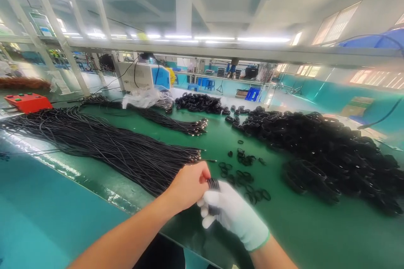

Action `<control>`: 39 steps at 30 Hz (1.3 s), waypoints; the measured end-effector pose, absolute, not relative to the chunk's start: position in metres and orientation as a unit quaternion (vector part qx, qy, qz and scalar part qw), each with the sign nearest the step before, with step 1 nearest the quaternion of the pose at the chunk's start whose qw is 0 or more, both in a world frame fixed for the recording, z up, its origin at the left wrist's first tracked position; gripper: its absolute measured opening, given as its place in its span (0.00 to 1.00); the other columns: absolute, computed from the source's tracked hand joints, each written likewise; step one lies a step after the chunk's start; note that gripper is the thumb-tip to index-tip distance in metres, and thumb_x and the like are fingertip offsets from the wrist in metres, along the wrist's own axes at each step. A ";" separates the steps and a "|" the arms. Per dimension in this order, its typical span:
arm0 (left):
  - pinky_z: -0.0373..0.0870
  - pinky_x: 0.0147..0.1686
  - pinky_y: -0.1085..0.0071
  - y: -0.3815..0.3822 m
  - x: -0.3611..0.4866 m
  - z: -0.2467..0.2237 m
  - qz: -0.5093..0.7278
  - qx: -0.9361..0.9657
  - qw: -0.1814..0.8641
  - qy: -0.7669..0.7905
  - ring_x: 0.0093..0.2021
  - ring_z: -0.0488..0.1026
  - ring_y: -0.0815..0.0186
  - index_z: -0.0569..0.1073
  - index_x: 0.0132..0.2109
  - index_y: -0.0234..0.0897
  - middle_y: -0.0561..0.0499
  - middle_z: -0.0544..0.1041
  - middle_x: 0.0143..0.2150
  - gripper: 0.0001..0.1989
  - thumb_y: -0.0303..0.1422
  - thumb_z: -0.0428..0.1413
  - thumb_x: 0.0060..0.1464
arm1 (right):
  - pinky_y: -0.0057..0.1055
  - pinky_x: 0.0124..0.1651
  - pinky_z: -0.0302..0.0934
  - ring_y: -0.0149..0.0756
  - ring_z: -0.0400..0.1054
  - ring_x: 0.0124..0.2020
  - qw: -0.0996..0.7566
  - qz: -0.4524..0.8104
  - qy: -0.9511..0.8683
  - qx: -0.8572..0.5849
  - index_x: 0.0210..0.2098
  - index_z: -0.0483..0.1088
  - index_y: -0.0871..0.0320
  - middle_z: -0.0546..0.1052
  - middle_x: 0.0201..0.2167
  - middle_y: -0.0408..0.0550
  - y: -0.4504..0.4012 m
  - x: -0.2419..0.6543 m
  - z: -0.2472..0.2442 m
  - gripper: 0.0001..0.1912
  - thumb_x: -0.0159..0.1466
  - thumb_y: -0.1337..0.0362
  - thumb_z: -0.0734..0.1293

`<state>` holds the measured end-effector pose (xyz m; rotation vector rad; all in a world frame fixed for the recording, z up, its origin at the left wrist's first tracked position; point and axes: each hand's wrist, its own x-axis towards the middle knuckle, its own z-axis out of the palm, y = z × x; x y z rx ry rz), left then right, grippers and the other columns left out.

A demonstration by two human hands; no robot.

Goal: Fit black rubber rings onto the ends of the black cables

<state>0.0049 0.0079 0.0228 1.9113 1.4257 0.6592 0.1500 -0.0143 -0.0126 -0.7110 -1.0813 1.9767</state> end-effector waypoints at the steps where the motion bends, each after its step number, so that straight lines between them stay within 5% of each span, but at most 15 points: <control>1: 0.56 0.21 0.78 0.006 0.004 0.025 0.247 0.738 0.316 0.542 0.24 0.66 0.71 0.68 0.29 0.39 0.57 0.71 0.23 0.06 0.25 0.49 0.43 | 0.28 0.23 0.68 0.31 0.67 0.25 0.373 0.780 -0.422 -0.274 0.33 0.68 0.66 0.71 0.29 0.49 -0.015 0.150 -0.013 0.14 0.52 0.61 0.71; 9: 0.57 0.24 0.77 0.005 0.004 0.034 0.216 0.767 0.275 0.538 0.25 0.67 0.70 0.69 0.29 0.38 0.56 0.71 0.23 0.07 0.24 0.48 0.43 | 0.29 0.23 0.68 0.33 0.68 0.26 0.352 0.799 -0.417 -0.254 0.35 0.68 0.66 0.71 0.29 0.49 -0.015 0.146 -0.017 0.16 0.52 0.61 0.71; 14: 0.61 0.28 0.75 0.019 -0.008 0.041 0.266 0.759 0.282 0.523 0.29 0.68 0.69 0.71 0.38 0.40 0.56 0.75 0.33 0.08 0.33 0.53 0.49 | 0.26 0.23 0.64 0.32 0.68 0.27 0.446 0.778 -0.340 -0.283 0.38 0.68 0.61 0.71 0.27 0.46 0.001 0.186 0.001 0.15 0.54 0.62 0.71; 20: 0.59 0.29 0.76 0.017 0.002 0.010 0.164 0.843 0.220 0.462 0.30 0.67 0.70 0.71 0.30 0.40 0.57 0.72 0.28 0.04 0.28 0.52 0.50 | 0.42 0.38 0.68 0.46 0.71 0.40 0.530 0.721 -0.270 -0.356 0.42 0.67 0.59 0.74 0.36 0.50 0.015 0.226 0.002 0.19 0.53 0.59 0.72; 28: 0.60 0.34 0.71 0.008 0.032 -0.023 0.071 0.907 0.123 0.397 0.36 0.68 0.64 0.71 0.33 0.38 0.52 0.72 0.35 0.03 0.29 0.53 0.52 | 0.27 0.26 0.64 0.35 0.71 0.30 0.533 0.711 -0.274 -0.368 0.41 0.66 0.59 0.74 0.33 0.49 0.011 0.217 -0.004 0.21 0.52 0.59 0.73; 30: 0.60 0.35 0.71 0.010 0.030 -0.018 0.126 0.871 0.186 0.436 0.35 0.67 0.65 0.70 0.31 0.37 0.51 0.71 0.33 0.05 0.29 0.51 0.53 | 0.23 0.22 0.60 0.30 0.68 0.26 0.547 0.696 -0.289 -0.363 0.42 0.65 0.60 0.74 0.32 0.48 0.010 0.214 -0.005 0.20 0.53 0.61 0.72; 35: 0.56 0.25 0.75 0.012 0.023 -0.005 0.325 0.611 0.570 0.442 0.23 0.60 0.72 0.63 0.30 0.36 0.57 0.64 0.24 0.09 0.36 0.48 0.54 | 0.23 0.14 0.55 0.26 0.60 0.14 0.533 0.636 -0.379 -0.410 0.44 0.62 0.62 0.72 0.22 0.43 0.008 0.189 -0.009 0.23 0.52 0.61 0.71; 39: 0.56 0.24 0.76 0.009 0.031 -0.011 0.376 0.541 0.620 0.426 0.23 0.60 0.73 0.62 0.29 0.35 0.55 0.65 0.25 0.11 0.38 0.51 0.52 | 0.23 0.10 0.51 0.25 0.57 0.10 0.538 0.575 -0.418 -0.453 0.41 0.62 0.61 0.71 0.21 0.40 0.006 0.167 -0.011 0.25 0.47 0.63 0.72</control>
